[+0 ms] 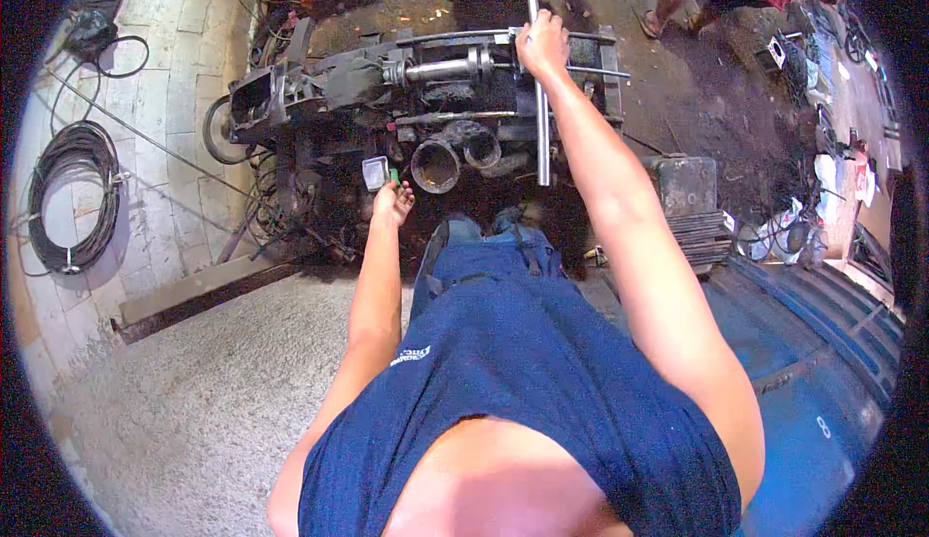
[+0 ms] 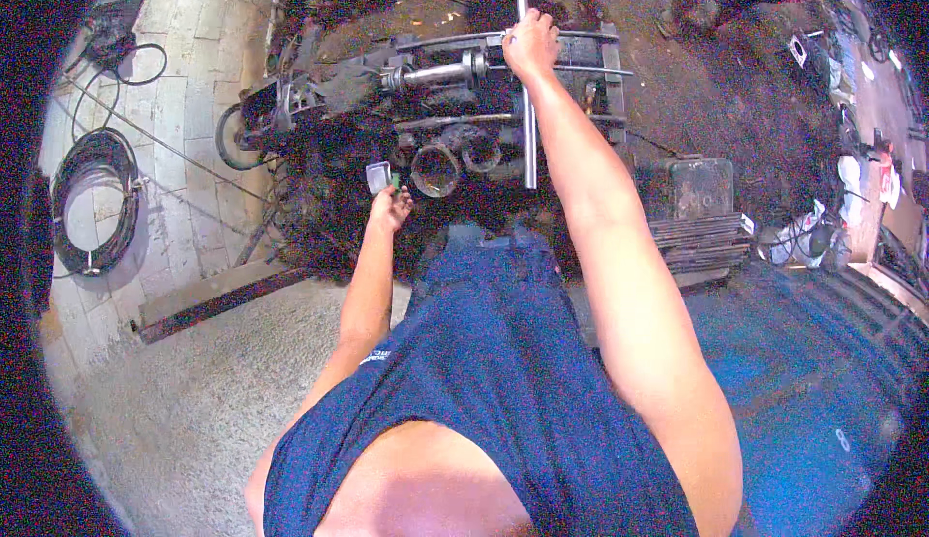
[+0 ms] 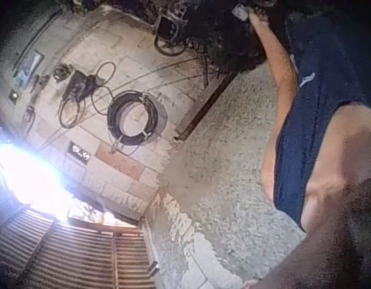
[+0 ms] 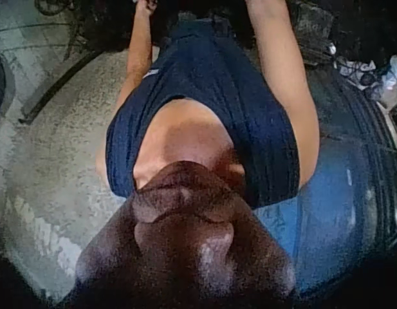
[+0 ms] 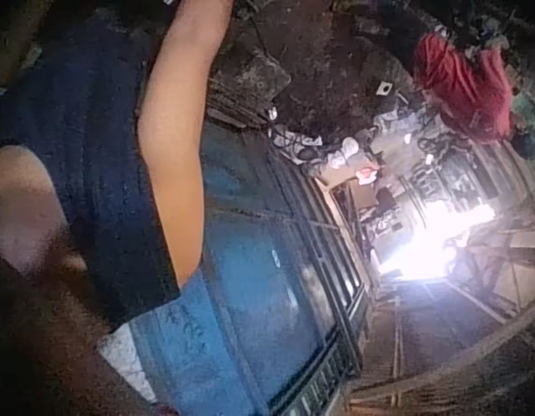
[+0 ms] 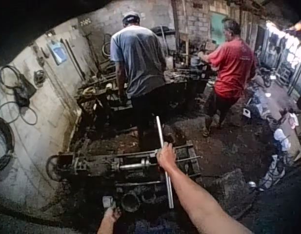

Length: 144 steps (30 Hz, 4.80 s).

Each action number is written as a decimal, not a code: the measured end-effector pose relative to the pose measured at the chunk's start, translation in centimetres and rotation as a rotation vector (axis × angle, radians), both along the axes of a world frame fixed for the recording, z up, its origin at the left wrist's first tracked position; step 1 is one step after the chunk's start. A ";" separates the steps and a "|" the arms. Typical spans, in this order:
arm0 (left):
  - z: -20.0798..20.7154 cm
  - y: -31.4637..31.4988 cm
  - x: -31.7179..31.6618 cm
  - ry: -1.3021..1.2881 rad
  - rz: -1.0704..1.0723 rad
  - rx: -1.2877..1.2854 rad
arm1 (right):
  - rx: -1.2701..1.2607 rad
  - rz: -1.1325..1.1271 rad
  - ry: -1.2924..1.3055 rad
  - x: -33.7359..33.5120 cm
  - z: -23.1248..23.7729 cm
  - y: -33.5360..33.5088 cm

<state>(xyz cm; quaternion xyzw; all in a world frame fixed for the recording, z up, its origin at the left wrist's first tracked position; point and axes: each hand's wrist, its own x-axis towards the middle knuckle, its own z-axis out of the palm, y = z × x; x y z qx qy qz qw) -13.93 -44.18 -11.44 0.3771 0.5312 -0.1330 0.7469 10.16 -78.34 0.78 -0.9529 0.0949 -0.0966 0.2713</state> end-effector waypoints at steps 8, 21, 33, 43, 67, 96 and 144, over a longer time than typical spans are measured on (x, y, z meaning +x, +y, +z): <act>-1.0 0.2 -0.2 -0.026 0.012 -0.022 | 0.005 -0.008 0.042 0.1 0.4 0.3; -1.4 1.4 -0.5 -0.004 -0.079 -0.040 | -0.050 0.007 -0.028 0.1 0.2 0.0; -3.6 -0.3 -1.4 -0.122 0.162 -0.033 | 0.043 0.038 0.085 0.1 0.4 -0.6; -1.3 -2.8 -2.3 -0.116 0.234 0.112 | 0.082 0.037 0.117 -0.2 0.8 -0.7; -1.0 -3.1 -1.9 -0.105 0.192 0.125 | 0.134 0.047 0.087 0.0 0.7 -1.3; 0.5 -3.7 -1.7 0.086 -0.286 0.503 | 0.240 -0.046 0.133 0.6 0.4 -1.5; 2.4 -1.1 26.4 -0.804 -1.237 1.921 | 1.386 0.080 0.037 1.9 -11.6 -6.3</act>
